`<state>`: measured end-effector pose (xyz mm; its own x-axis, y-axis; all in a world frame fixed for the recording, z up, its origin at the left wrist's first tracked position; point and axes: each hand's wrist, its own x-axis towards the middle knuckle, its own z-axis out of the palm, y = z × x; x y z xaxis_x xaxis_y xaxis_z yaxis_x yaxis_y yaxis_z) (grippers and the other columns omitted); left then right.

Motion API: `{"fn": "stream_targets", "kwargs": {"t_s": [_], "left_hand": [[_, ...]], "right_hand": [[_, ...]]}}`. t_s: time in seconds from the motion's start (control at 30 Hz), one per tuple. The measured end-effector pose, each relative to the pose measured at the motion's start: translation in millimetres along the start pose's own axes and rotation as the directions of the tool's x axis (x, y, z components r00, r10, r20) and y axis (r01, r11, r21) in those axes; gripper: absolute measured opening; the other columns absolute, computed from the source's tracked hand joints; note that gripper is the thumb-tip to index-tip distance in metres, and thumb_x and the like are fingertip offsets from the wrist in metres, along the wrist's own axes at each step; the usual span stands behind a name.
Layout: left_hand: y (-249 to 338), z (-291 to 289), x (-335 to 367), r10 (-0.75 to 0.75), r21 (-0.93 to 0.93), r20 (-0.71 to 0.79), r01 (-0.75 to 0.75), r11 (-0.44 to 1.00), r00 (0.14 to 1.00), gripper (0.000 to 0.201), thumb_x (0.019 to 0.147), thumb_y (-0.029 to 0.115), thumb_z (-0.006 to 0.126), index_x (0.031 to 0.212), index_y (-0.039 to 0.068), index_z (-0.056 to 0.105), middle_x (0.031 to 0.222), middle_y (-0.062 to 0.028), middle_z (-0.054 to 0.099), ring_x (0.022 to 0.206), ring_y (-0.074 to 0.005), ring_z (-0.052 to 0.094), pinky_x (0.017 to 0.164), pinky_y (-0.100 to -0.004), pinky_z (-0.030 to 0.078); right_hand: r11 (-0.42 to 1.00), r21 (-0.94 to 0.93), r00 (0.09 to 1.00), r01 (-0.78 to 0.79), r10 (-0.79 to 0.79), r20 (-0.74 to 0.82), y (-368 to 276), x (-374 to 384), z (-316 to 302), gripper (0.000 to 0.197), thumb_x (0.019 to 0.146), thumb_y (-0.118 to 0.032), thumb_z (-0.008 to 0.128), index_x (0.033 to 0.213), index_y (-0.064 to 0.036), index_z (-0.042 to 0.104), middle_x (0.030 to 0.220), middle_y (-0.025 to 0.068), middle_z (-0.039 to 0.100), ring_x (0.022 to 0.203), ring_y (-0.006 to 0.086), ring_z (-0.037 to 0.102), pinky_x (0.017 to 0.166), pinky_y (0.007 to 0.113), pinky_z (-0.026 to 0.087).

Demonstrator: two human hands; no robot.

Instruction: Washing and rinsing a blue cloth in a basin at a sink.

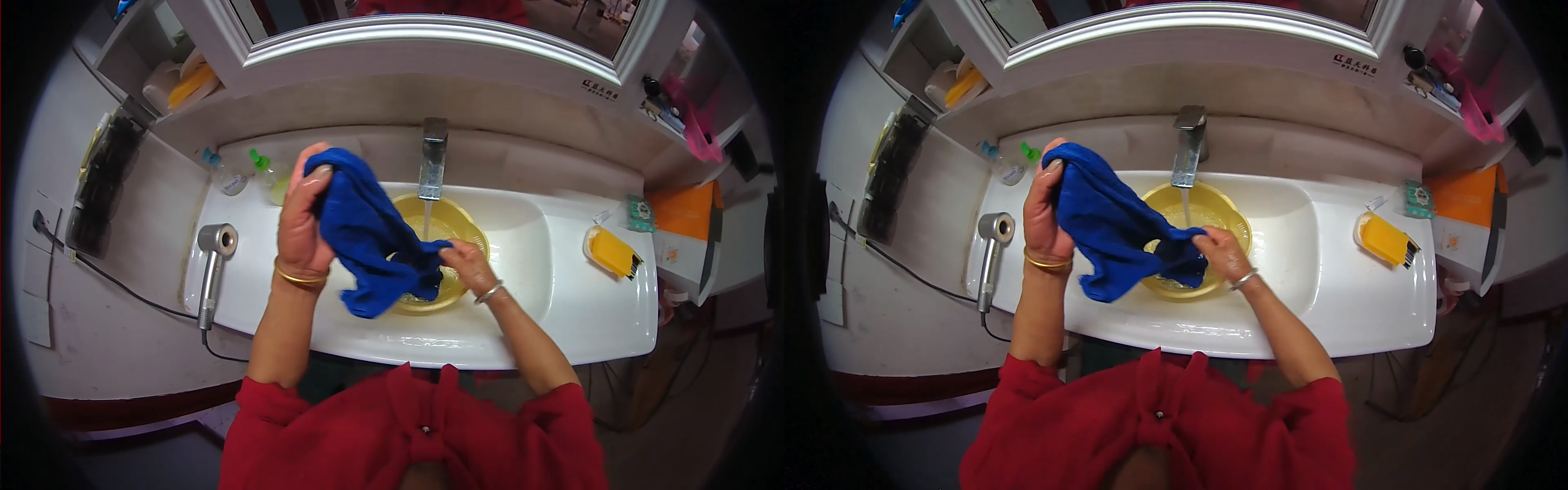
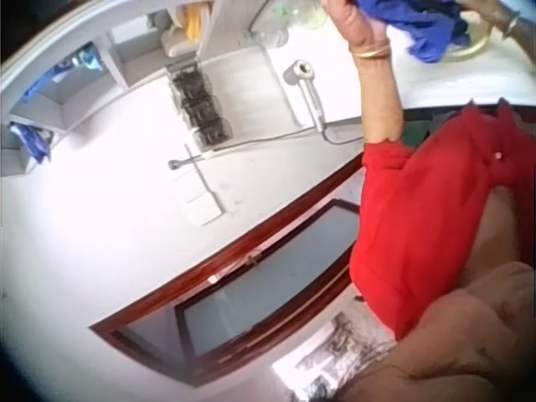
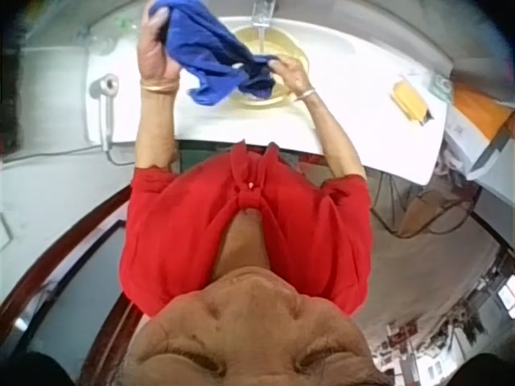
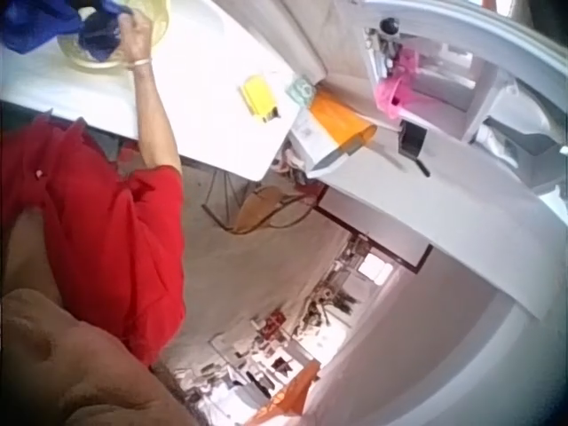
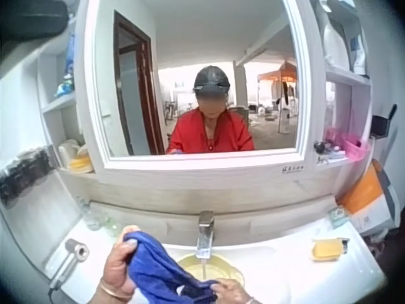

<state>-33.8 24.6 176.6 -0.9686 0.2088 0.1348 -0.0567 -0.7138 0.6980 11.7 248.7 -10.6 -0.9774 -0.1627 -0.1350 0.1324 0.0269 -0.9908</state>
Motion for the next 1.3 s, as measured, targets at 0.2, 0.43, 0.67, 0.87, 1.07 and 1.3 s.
{"fn": "stream_targets", "kwargs": {"t_s": [0.2, 0.43, 0.67, 0.87, 1.07, 1.3], "left_hand": [[27.8, -138.2, -12.9, -0.225, -0.06, -0.482, 0.224, 0.973, 0.847, 0.014, 0.084, 0.013, 0.056, 0.095, 0.004, 0.059, 0.091, -0.0078, 0.063, 0.082, -0.0187, 0.061, 0.075, -0.0321, 0.051], [29.4, -158.4, -36.9, -0.299, -0.166, -0.436, 0.251, 0.954, 0.849, 0.014, 0.084, 0.014, 0.057, 0.092, 0.002, 0.06, 0.091, -0.0114, 0.064, 0.082, -0.0214, 0.062, 0.077, -0.0344, 0.051], [40.5, -137.5, -38.8, -0.206, -0.098, -0.384, 0.182, 0.978, 0.9, 0.016, 0.086, 0.014, 0.055, 0.097, 0.002, 0.058, 0.094, -0.011, 0.063, 0.085, -0.0213, 0.062, 0.08, -0.0348, 0.05], [50.8, -57.5, -27.7, -0.036, -0.006, -0.187, 0.036, 0.999, 0.982, 0.024, 0.09, 0.016, 0.047, 0.112, 0.006, 0.046, 0.107, -0.0101, 0.055, 0.101, -0.0215, 0.054, 0.09, -0.0355, 0.044], [28.3, -14.0, -44.1, 0.013, 0.229, 0.1, -0.036, 0.973, 0.995, 0.03, 0.089, 0.012, 0.047, 0.116, 0.004, 0.038, 0.105, -0.0094, 0.049, 0.098, -0.0164, 0.052, 0.088, -0.0306, 0.044], [2.6, -23.6, -32.7, -0.237, 0.12, 0.106, 0.224, 0.967, 0.966, 0.056, 0.084, 0.009, 0.046, 0.135, 0.002, 0.022, 0.122, -0.0121, 0.041, 0.114, -0.0203, 0.042, 0.101, -0.0336, 0.03]], "right_hand": [[0.968, 0.247, 0.973, 0.049, 0.01, -0.231, -47.0, -12.3, -51.6, 0.033, 0.091, -0.034, 0.047, 0.076, -0.0066, 0.057, 0.066, -0.0043, 0.052, 0.059, 0.0028, 0.044, 0.054, 0.019, 0.037], [0.976, -0.192, 0.988, 0.107, -0.125, -0.087, -86.0, -17.7, -38.7, 0.025, 0.088, -0.024, 0.054, 0.072, -0.0044, 0.056, 0.064, -0.0043, 0.049, 0.061, 0.0024, 0.041, 0.055, 0.018, 0.035], [0.814, -0.496, 0.857, 0.301, -0.46, -0.235, -115.6, -17.9, -34.0, 0.019, 0.088, -0.016, 0.053, 0.081, 0.0005, 0.058, 0.065, -0.0019, 0.049, 0.062, 0.006, 0.044, 0.056, 0.021, 0.039], [0.931, 0.007, 0.889, 0.365, -0.346, -0.299, -163.2, 2.0, -15.3, 0.02, 0.092, -0.021, 0.048, 0.091, -0.0019, 0.056, 0.075, -0.0029, 0.052, 0.067, 0.0022, 0.046, 0.058, 0.019, 0.044], [0.946, -0.135, 0.937, 0.294, -0.313, -0.153, -148.2, -0.4, -7.0, 0.013, 0.087, -0.015, 0.054, 0.084, -0.0025, 0.057, 0.073, -0.0043, 0.051, 0.069, 0.0042, 0.044, 0.062, 0.019, 0.039], [0.864, -0.303, 0.915, 0.402, -0.363, 0.178, -151.8, -34.8, 3.2, 0.032, 0.081, -0.01, 0.056, 0.111, -0.0014, 0.051, 0.106, 0.0114, 0.053, 0.096, 0.0207, 0.053, 0.08, 0.03, 0.044]]}}
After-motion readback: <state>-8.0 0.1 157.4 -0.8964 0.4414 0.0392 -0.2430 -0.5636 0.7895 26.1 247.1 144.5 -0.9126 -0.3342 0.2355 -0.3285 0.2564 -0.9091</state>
